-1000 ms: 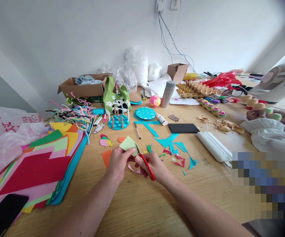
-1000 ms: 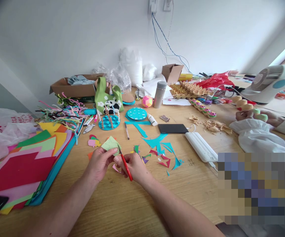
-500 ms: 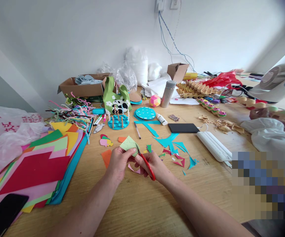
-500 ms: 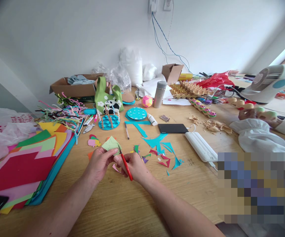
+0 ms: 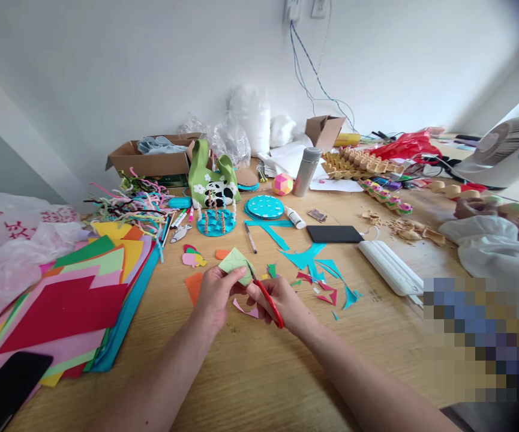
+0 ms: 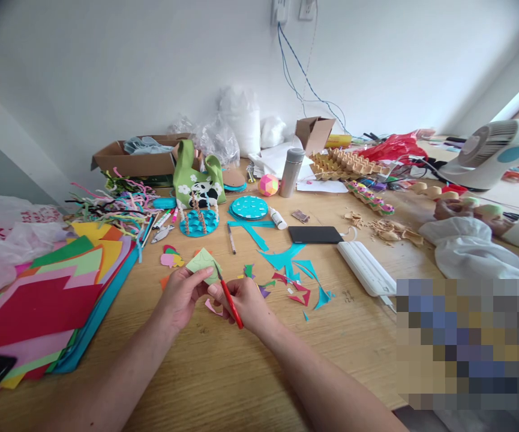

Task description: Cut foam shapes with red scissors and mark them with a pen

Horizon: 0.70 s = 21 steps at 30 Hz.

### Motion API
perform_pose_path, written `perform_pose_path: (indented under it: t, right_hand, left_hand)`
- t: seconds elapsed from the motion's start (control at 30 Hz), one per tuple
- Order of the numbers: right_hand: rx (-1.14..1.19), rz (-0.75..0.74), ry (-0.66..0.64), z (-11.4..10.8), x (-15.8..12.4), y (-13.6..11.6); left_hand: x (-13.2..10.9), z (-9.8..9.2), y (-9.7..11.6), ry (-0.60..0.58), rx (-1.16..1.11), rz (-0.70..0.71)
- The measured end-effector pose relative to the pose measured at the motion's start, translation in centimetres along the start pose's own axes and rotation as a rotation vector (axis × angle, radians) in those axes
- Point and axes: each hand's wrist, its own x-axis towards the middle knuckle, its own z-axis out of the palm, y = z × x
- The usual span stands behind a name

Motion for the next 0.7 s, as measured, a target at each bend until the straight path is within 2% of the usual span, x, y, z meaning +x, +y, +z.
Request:
perform_pose_path:
  t: [0.7]
  right_hand:
    - [-0.005,-0.006,-0.024,-0.15,-0.09,0.08]
  left_hand:
    - [0.39,-0.54,-0.04,-0.032,0.043,0.002]
